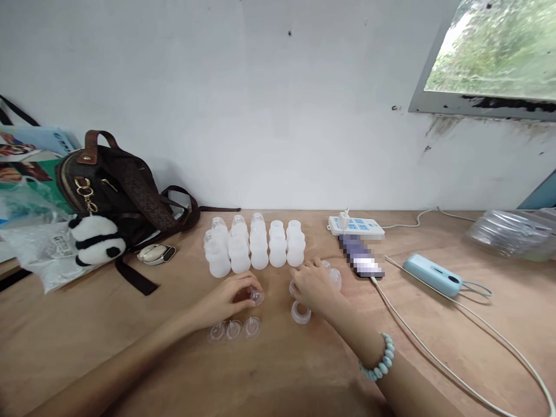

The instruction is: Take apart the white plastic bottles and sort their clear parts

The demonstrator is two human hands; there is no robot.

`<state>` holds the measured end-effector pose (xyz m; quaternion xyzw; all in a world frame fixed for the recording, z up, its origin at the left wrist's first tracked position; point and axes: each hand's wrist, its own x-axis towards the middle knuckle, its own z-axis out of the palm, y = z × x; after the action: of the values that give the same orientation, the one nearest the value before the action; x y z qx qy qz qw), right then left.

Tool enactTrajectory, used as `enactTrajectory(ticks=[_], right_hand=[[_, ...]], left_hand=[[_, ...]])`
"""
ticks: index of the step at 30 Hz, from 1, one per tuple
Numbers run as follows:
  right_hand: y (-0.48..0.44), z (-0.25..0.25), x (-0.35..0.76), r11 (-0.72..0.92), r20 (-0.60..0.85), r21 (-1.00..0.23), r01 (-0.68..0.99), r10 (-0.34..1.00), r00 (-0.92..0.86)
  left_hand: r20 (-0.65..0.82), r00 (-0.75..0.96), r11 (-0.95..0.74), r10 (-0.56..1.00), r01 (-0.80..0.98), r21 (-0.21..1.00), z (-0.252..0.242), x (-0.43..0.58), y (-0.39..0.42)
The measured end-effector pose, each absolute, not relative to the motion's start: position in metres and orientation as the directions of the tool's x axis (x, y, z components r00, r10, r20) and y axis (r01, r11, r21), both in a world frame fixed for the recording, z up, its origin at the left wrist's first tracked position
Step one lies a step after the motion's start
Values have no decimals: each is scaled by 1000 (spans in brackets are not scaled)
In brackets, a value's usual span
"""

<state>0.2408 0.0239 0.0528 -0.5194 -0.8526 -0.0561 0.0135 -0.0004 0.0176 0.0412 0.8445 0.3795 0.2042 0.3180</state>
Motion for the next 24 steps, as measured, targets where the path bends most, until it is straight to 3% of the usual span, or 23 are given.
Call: enactTrajectory(ticks=[5, 10, 19, 24], right_hand=[[22, 56, 236, 482, 149, 12, 876, 865, -478], [12, 56, 224, 690, 355, -364, 625, 723, -592], [7, 37, 209, 669, 227, -399, 627, 734, -640], [9, 34, 211, 699, 286, -410, 586, 708, -646]], left_hand=[[104, 616, -421, 781, 396, 816, 27, 10, 31], [110, 610, -382, 785, 337, 861, 19, 13, 33], [54, 709, -284, 704, 211, 935, 19, -12, 43], [63, 722, -308, 689, 213, 927, 15, -18, 48]])
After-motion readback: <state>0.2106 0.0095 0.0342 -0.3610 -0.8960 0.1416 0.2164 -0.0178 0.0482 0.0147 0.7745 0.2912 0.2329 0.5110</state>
